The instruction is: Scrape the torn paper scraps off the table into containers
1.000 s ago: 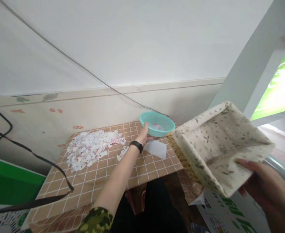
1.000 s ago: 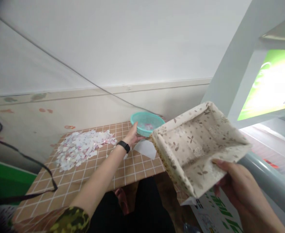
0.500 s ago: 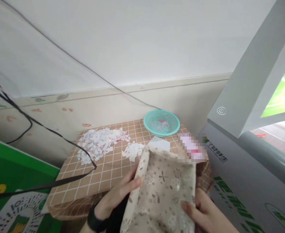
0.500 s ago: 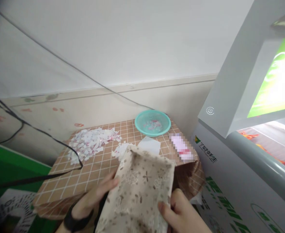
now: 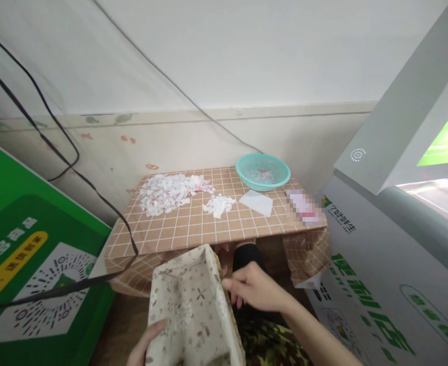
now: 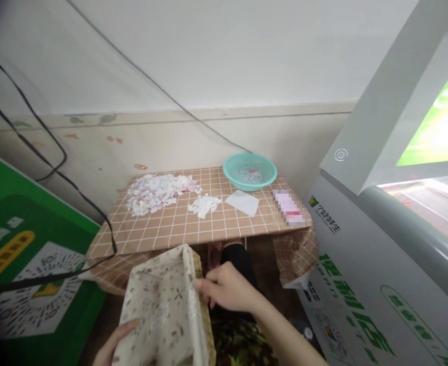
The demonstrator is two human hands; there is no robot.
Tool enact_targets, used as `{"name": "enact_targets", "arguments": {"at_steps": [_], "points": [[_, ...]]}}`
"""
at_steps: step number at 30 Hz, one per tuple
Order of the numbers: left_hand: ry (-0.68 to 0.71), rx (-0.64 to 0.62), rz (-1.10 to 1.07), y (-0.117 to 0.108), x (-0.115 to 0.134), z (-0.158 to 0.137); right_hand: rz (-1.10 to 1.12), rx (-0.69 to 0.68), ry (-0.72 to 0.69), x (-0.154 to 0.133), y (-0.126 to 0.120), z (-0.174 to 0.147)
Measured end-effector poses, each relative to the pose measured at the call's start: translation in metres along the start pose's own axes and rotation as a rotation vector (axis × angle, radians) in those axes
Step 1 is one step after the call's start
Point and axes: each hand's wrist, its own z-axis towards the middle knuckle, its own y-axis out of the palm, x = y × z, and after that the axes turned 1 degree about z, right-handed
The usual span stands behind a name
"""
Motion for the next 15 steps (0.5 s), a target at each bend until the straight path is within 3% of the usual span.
{"name": "enact_targets", "arguments": {"at_steps": [4,5,7,9,15], "points": [[-0.005,-0.049,-0.13,0.001,-0.021,0.012,-0.436,0.694,-0.101,0.016,-0.092,0.045],[0.028,-0.063,-0.139,0.001,-0.026,0.017,-0.548,0.792,-0.093,0.02,-0.117,0.058],[0.05,-0.068,-0.146,0.003,-0.034,0.029,-0.703,0.828,-0.097,0.03,-0.158,0.078],[0.077,-0.11,-0.166,0.008,-0.04,0.041,-0.81,0.8,-0.143,0.04,-0.181,0.092],[0.293,-0.123,-0.15,0.04,-0.048,0.064,-0.881,0.748,0.008,0.057,-0.189,0.099]]}}
